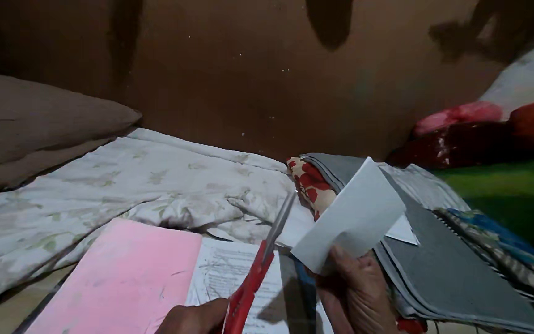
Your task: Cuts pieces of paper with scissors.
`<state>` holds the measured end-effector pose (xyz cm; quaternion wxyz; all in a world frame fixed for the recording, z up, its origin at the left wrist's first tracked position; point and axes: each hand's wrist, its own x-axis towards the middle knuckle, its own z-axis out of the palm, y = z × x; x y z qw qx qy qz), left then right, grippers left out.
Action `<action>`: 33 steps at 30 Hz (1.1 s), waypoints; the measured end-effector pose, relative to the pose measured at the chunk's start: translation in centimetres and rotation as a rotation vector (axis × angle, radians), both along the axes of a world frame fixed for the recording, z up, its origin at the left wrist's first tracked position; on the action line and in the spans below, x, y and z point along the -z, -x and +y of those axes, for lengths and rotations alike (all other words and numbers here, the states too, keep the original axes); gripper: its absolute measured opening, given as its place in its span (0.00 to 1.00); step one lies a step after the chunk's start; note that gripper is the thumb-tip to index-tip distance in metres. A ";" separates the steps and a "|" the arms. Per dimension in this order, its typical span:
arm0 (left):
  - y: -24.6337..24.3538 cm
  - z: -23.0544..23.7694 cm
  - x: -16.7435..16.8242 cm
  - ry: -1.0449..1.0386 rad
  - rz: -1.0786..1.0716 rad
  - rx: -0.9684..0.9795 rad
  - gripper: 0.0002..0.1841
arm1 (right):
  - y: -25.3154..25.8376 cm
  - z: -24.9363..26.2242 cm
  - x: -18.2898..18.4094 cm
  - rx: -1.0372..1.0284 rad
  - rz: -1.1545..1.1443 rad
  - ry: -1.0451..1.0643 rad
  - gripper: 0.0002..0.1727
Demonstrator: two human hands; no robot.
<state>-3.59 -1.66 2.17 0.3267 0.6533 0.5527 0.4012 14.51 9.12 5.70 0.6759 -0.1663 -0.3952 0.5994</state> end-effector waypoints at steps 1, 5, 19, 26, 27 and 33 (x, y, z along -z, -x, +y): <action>-0.2 -0.1 0.1 -0.024 0.026 -0.007 0.16 | -0.1 0.2 0.1 -0.007 0.005 -0.008 0.14; -0.9 -0.3 -0.1 -0.072 0.151 -0.047 0.20 | -0.4 0.9 0.7 -0.023 0.023 -0.015 0.13; -1.3 -0.7 -0.8 -0.035 0.291 -0.123 0.19 | -1.3 2.0 1.6 -0.112 0.044 -0.121 0.13; -1.4 -0.9 -0.9 -0.046 0.275 -0.139 0.17 | -1.3 1.9 1.7 -0.141 0.021 -0.128 0.15; -1.4 -0.9 -0.9 -0.048 0.274 -0.139 0.17 | -1.3 1.9 1.7 -0.145 0.021 -0.130 0.14; -1.5 -1.0 -1.0 -0.070 0.272 -0.163 0.15 | -1.3 1.8 1.6 -0.143 0.014 -0.139 0.14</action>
